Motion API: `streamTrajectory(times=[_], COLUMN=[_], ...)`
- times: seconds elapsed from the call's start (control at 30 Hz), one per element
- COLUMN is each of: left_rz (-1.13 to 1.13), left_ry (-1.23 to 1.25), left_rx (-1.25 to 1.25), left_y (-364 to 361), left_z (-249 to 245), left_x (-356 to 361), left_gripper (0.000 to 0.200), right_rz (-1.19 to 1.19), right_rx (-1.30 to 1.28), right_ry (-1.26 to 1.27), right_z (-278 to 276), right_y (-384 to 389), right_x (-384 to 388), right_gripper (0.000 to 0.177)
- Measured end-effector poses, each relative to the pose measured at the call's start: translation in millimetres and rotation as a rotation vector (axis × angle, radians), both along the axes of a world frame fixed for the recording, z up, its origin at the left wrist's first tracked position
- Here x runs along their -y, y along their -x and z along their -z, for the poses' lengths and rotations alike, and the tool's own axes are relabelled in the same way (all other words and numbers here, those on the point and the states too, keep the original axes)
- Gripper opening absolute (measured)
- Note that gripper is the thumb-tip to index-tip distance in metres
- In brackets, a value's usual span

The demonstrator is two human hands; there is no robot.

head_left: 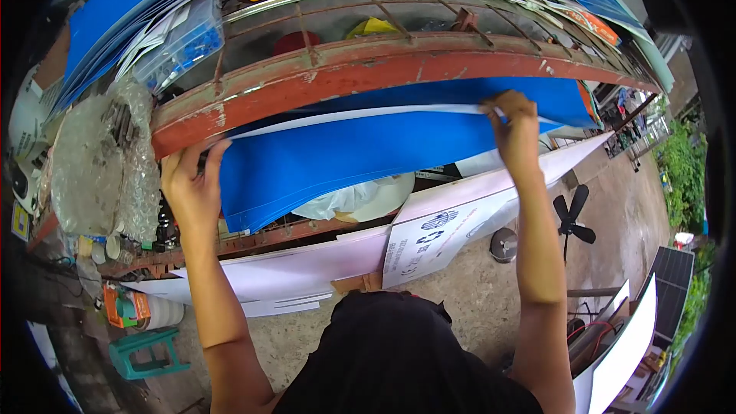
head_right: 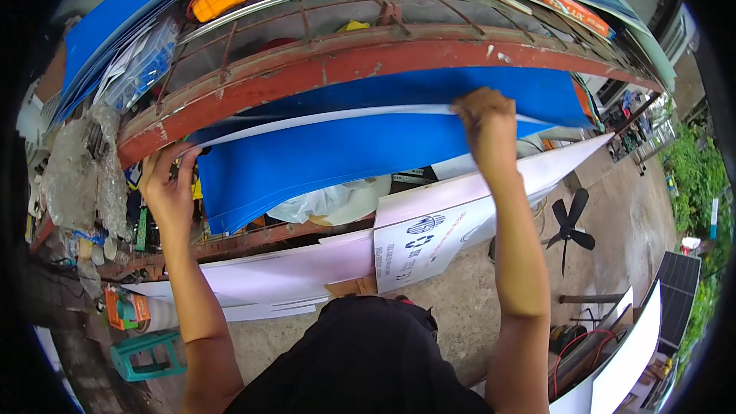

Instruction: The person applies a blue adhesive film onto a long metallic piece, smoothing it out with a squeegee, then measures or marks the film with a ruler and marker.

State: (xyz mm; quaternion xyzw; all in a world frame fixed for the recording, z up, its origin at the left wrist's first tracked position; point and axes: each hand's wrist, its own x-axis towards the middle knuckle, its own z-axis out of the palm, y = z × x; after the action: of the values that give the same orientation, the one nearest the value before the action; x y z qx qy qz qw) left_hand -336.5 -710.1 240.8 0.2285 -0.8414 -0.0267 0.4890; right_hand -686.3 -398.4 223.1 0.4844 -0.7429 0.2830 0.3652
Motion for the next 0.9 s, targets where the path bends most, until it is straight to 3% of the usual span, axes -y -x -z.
streamTrajectory(times=[0.07,0.2,0.27,0.37,0.5,0.63,0.7,0.73,0.8,0.9], left_rz=[0.068,0.182,0.184,0.324,0.509,0.666,0.715,0.737,0.762,0.784], left_ry=[0.038,-0.2,-0.122,0.043,-0.174,-0.337,-0.346,-0.345,-0.354,-0.378], left_rx=[-0.028,-0.221,-0.187,-0.05,0.094,0.242,0.316,0.318,0.333,0.333], left_y=[-9,-37,-60,-93,-112,-112,-112,-112,-112,-116], left_z=[-2,5,8,6,27,47,51,52,54,57], left_x=[-6,-28,-38,-52,-77,-92,-94,-94,-95,-94], left_gripper=[0.012,0.012,0.015,0.021,0.022,0.024,0.025,0.025,0.025,0.025], right_rz=[-0.001,0.064,0.091,0.216,0.303,0.246,0.153,0.146,0.139,0.432], right_rx=[0.122,0.194,0.215,0.121,0.256,0.424,1.007,1.13,1.363,1.222], right_ry=[0.028,0.053,0.044,0.042,0.071,0.303,0.862,0.956,1.042,1.002], right_z=[-22,-53,-51,-32,37,100,106,113,106,121], right_y=[3,-24,-43,-79,-110,-103,-91,-78,-57,-8], right_x=[-13,-38,-52,-83,-128,-161,-164,-169,-176,-193], right_gripper=[0.006,0.005,0.005,0.005,0.006,0.019,0.038,0.053,0.055,0.052])
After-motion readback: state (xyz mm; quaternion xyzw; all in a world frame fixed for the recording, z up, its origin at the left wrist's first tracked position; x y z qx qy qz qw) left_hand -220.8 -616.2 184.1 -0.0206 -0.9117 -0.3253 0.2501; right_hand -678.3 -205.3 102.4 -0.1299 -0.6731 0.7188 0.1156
